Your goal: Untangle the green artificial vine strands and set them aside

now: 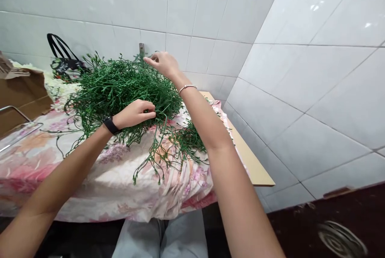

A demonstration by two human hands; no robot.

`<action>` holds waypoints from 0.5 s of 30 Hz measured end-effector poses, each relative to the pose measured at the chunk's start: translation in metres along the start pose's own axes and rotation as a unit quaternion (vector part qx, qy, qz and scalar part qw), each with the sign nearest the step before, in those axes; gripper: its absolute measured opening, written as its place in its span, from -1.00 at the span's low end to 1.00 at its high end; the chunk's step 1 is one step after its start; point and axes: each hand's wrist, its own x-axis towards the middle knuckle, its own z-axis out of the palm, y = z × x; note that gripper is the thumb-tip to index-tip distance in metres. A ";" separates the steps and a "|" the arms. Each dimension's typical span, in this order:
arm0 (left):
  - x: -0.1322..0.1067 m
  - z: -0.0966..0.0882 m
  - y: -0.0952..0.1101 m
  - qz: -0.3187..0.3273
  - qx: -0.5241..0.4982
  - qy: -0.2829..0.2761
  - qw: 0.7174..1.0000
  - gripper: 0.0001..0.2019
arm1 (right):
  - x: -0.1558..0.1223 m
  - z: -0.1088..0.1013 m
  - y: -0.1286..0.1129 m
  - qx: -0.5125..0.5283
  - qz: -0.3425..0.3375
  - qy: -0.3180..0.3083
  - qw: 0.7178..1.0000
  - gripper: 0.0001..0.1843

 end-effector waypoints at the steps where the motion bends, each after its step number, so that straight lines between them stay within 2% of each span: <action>1: 0.000 0.000 0.000 -0.006 -0.004 0.003 1.000 -0.73 | -0.002 -0.006 -0.001 -0.008 -0.005 0.011 1.000 -0.46; 4: -0.002 -0.003 0.001 -0.034 -0.034 0.016 0.999 -0.73 | -0.014 -0.022 -0.007 0.016 -0.022 0.056 0.998 -0.52; 7: -0.004 -0.009 0.005 -0.043 -0.087 0.051 0.994 -0.74 | -0.042 -0.038 -0.020 0.138 0.011 0.086 0.987 -0.46; 10: -0.007 -0.015 0.012 -0.037 -0.133 0.132 0.982 -0.76 | -0.085 -0.053 -0.038 0.269 0.056 0.045 0.960 -0.41; 15: -0.013 -0.020 0.034 -0.054 -0.134 0.287 0.947 -0.79 | -0.151 -0.059 -0.062 0.393 0.101 0.002 0.914 -0.55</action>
